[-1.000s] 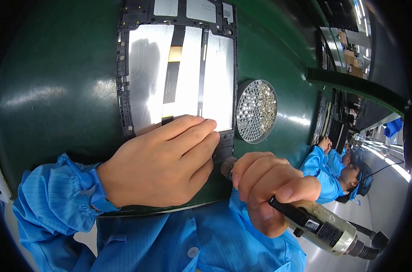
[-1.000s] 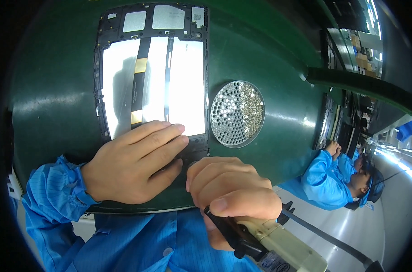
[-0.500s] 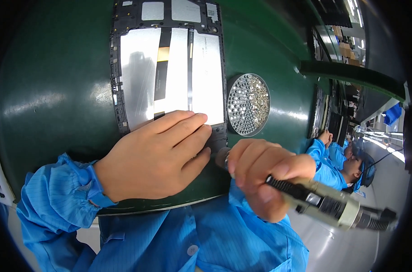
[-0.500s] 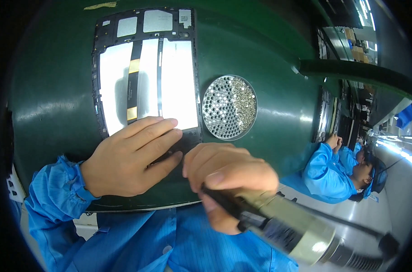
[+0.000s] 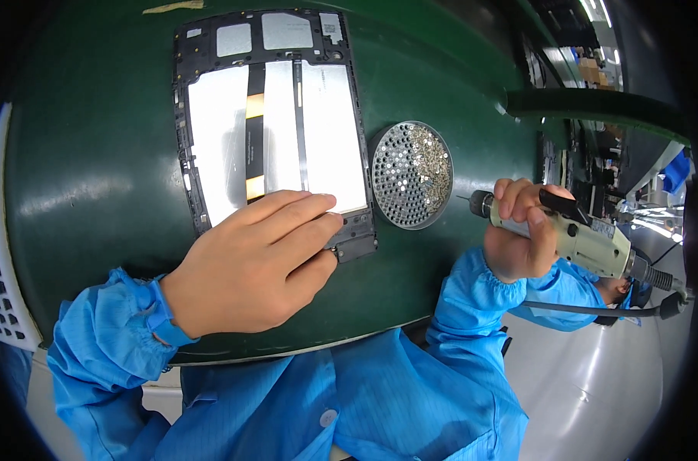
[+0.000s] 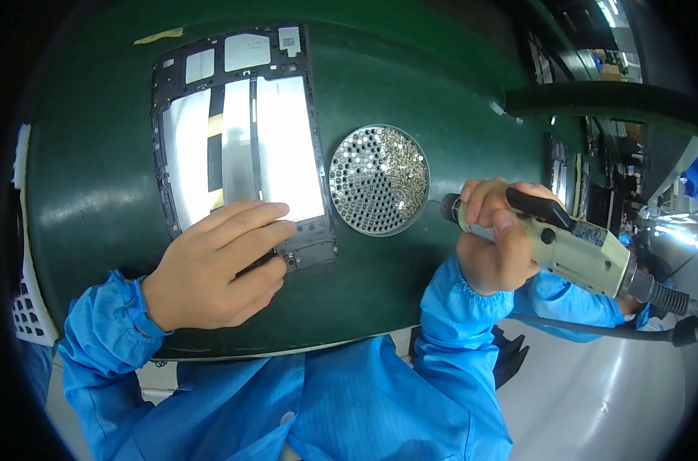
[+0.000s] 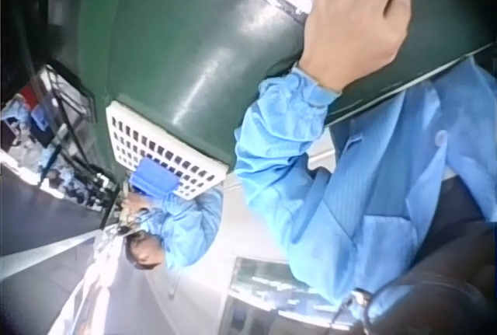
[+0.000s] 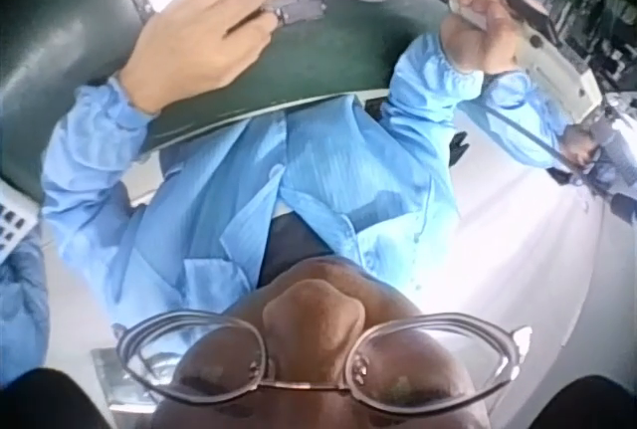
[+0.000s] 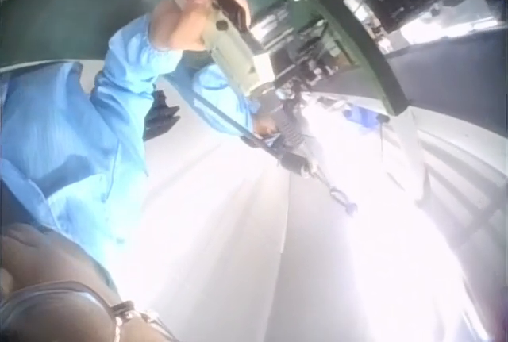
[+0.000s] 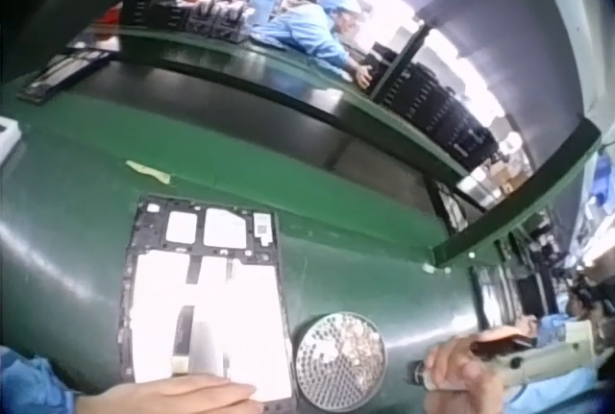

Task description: The person assembles tablet devices by taking frames from the conveyor belt, fastening screws into them using an electric screwdriver, and placing the assembled devices back onto the conveyor belt.

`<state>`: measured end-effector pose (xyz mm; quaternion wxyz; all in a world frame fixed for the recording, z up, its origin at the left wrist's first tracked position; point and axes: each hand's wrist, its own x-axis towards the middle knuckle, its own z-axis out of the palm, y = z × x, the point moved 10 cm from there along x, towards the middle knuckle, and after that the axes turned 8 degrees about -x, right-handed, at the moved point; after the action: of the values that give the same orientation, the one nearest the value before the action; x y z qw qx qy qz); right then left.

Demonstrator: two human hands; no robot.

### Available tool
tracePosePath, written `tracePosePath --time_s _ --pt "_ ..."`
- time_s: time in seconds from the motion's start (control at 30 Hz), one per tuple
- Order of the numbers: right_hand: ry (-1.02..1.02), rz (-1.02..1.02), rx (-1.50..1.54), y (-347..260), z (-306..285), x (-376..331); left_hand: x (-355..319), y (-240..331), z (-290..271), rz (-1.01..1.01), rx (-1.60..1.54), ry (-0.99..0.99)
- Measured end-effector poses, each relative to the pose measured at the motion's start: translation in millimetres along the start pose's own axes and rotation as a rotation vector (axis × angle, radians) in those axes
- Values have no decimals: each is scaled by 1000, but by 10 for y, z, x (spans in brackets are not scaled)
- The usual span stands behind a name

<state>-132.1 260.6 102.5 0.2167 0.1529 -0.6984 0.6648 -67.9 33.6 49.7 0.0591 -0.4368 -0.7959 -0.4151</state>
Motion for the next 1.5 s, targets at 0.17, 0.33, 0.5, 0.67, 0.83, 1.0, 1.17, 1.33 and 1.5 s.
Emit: tracePosePath --time_s 0.17,0.33,0.5,0.67,0.83,1.0,1.17,1.33,1.5 --pt "31 29 26 52 -20 -64 33 20 44 17 -6 -52" --pt "51 20 17 53 -68 -38 93 4 58 -36 -56 -118" --pt "57 10 35 79 -113 -45 95 -3 64 -21 -71 -134" --pt "130 4 -38 67 -279 -8 36 65 -29 -51 -26 -147" --pt "191 14 -22 69 -320 -24 27 67 20 -81 246 -210" --pt "217 126 -180 173 -369 -102 277 -352 -248 -163 477 -121" --pt "235 164 -203 146 -409 -139 715 -1083 -642 -108 685 141" --pt "244 177 -209 153 -410 -147 923 -1772 -942 -280 870 150" --pt "251 188 -218 173 -386 -142 859 -1716 -935 -275 946 176"
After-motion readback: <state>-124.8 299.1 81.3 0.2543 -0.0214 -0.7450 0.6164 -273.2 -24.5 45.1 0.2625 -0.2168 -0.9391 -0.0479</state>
